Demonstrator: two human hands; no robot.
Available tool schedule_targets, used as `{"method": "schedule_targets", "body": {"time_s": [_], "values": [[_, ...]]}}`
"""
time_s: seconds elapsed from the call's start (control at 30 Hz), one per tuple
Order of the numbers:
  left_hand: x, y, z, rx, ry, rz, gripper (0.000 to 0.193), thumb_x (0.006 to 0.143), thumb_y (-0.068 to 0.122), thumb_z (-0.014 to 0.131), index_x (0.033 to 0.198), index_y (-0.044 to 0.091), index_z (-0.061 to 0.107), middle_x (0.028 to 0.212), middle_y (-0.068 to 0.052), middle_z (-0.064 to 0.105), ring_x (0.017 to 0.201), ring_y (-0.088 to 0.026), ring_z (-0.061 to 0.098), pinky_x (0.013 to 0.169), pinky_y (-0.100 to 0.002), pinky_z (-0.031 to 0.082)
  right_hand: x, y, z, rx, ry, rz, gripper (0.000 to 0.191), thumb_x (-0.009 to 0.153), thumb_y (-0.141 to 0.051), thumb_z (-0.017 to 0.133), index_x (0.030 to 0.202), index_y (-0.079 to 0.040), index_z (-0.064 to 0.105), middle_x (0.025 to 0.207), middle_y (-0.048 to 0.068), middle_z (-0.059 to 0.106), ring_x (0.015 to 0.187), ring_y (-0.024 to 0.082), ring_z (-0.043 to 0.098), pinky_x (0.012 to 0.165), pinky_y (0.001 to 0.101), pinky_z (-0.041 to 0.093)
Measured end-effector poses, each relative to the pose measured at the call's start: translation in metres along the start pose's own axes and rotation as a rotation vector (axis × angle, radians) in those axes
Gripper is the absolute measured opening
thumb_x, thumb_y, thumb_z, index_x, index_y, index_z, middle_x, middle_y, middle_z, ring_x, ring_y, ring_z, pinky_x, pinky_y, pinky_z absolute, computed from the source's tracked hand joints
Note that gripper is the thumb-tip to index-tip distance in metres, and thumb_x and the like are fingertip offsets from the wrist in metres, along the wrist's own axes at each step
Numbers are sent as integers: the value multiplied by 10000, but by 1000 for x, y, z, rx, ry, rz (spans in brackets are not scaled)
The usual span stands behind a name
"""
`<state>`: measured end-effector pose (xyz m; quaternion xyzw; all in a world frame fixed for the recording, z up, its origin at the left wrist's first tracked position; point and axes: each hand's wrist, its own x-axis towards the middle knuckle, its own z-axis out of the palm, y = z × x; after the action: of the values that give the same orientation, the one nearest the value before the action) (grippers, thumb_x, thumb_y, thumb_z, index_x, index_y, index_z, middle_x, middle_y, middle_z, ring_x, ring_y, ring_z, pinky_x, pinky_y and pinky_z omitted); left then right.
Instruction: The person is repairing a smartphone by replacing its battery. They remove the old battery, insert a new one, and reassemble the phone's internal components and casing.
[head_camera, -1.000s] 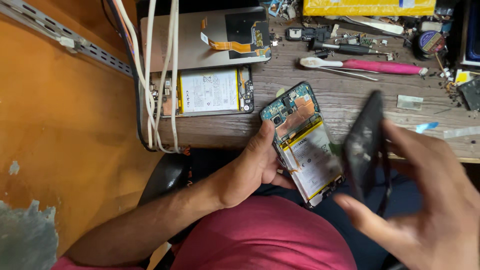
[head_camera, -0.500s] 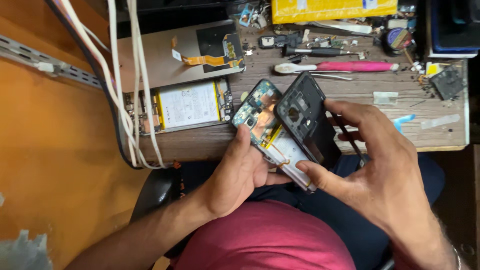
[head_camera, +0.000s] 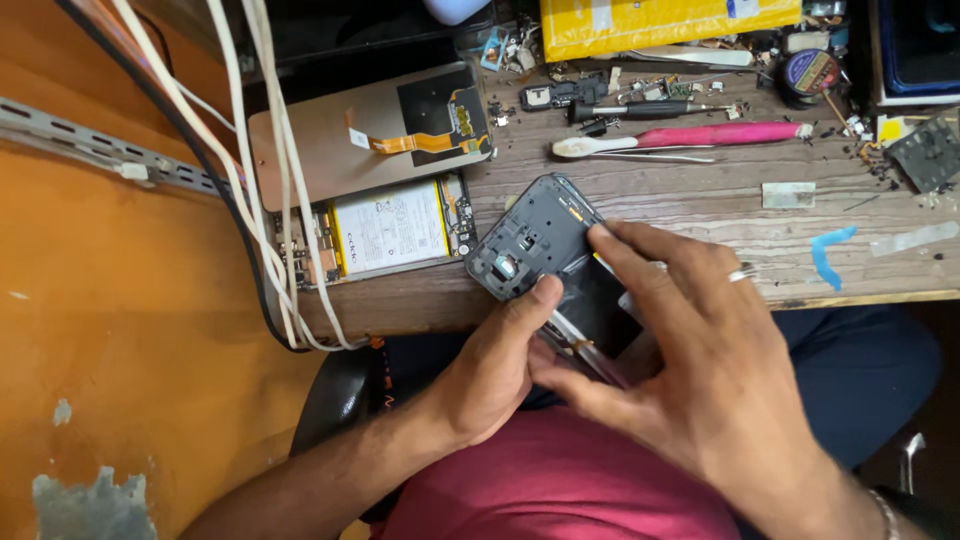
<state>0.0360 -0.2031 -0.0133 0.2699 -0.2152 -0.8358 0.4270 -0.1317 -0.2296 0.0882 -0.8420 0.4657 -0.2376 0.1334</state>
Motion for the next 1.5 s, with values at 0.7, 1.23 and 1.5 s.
{"method": "schedule_targets", "body": {"time_s": [0.7,1.23,1.5], "values": [[-17,12,23,616,-279,-126,840,1085,618,296,1617,-32,304,1660,-163,393,1542,-254,338,1258,-360,258,-117,97,1,1629,-423,845,418,1010,-246,600,1238,95,682,1060,122,772,899,153,717,708,294,578],[-15,-4,38,394,-46,-238,746,1027,564,514,1510,0,434,1229,-129,617,1020,-139,648,779,-287,589,-137,85,8,1683,-244,854,340,1020,-194,580,1209,77,661,944,85,742,780,110,681,686,277,557],[-12,-5,40,478,151,-129,706,962,510,521,1520,122,333,1291,-29,602,1022,-93,641,685,-258,583,-133,85,17,1689,-155,872,327,1041,-193,581,1199,83,657,972,121,747,814,152,707,686,307,579]]}}
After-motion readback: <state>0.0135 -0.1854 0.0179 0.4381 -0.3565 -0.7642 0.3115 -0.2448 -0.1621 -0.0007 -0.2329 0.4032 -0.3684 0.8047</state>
